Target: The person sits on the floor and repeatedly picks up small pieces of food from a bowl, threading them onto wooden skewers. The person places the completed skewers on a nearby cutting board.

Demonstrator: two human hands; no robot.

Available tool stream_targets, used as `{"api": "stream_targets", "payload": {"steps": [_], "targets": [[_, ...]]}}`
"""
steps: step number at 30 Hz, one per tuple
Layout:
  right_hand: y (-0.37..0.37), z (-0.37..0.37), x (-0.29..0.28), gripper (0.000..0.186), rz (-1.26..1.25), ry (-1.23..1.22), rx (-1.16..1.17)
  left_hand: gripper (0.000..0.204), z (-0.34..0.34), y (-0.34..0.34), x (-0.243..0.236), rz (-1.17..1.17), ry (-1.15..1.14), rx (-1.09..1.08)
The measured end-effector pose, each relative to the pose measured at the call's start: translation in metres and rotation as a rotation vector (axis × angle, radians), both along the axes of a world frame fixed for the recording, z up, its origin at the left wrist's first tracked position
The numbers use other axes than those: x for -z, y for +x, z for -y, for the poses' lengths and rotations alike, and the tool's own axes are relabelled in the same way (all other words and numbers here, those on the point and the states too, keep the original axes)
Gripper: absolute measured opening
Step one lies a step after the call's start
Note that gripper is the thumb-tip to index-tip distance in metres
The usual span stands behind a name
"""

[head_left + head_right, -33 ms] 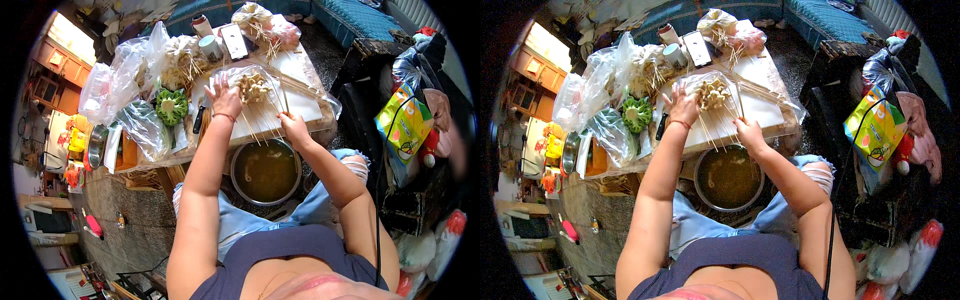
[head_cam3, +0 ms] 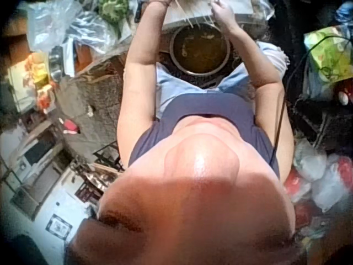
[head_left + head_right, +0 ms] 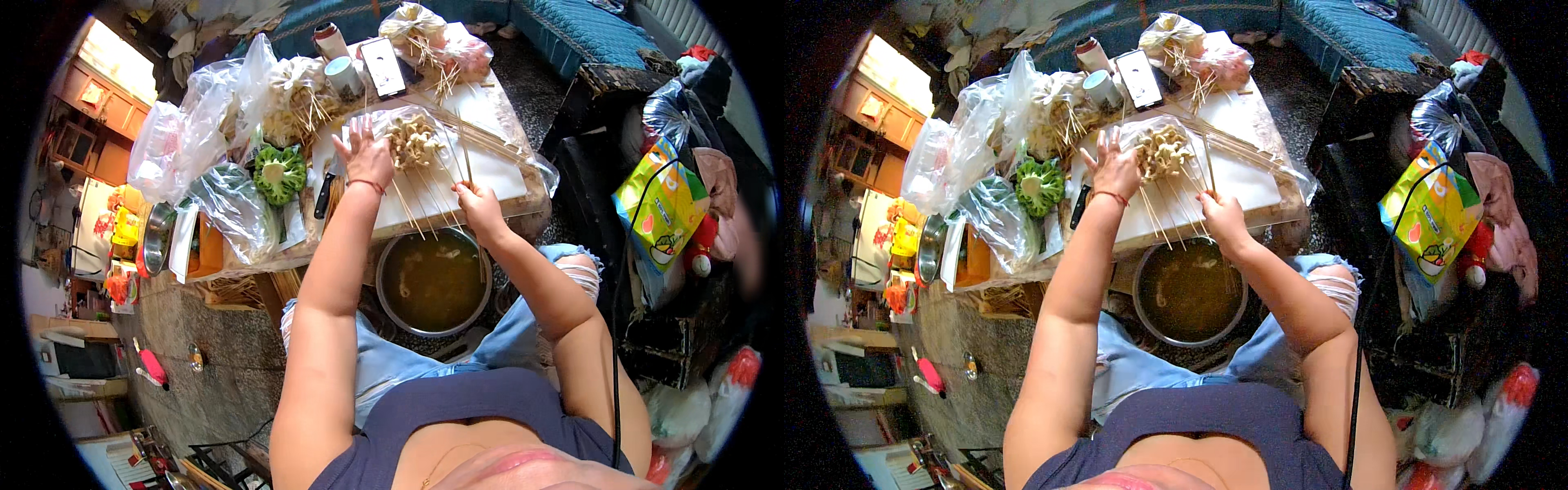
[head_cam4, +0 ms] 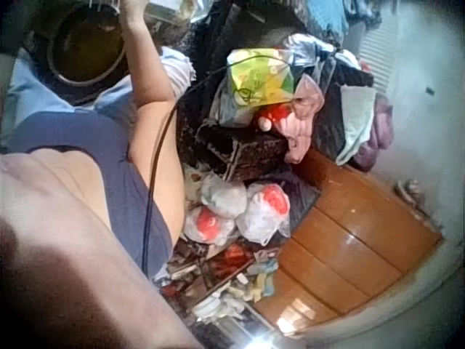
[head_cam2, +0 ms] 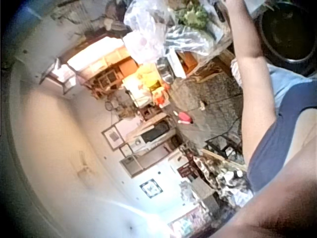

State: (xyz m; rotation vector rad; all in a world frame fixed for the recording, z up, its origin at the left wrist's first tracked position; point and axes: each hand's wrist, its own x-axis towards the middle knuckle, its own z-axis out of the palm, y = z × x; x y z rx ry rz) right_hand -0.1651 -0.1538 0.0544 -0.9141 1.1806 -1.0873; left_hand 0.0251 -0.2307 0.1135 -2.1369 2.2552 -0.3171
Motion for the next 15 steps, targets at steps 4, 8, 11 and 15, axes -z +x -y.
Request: {"api": "stream_targets", "payload": {"steps": [4,8,11,15], "targets": [[0.004,0.009,0.016,0.022,-0.137,-0.148,0.053,0.054,0.029,0.011,0.008,0.087,-0.21,-0.049],[0.012,0.011,0.033,0.021,-0.242,-0.181,0.033,0.06,0.025,0.027,0.011,-0.07,-0.337,-0.033],[0.018,0.018,0.027,0.022,-0.236,-0.215,0.066,0.058,0.017,0.036,0.021,-0.22,-0.379,0.086],[0.012,0.021,-0.001,0.022,-0.206,-0.131,-0.025,0.04,-0.026,0.03,0.019,-0.411,-0.443,0.248]]}}
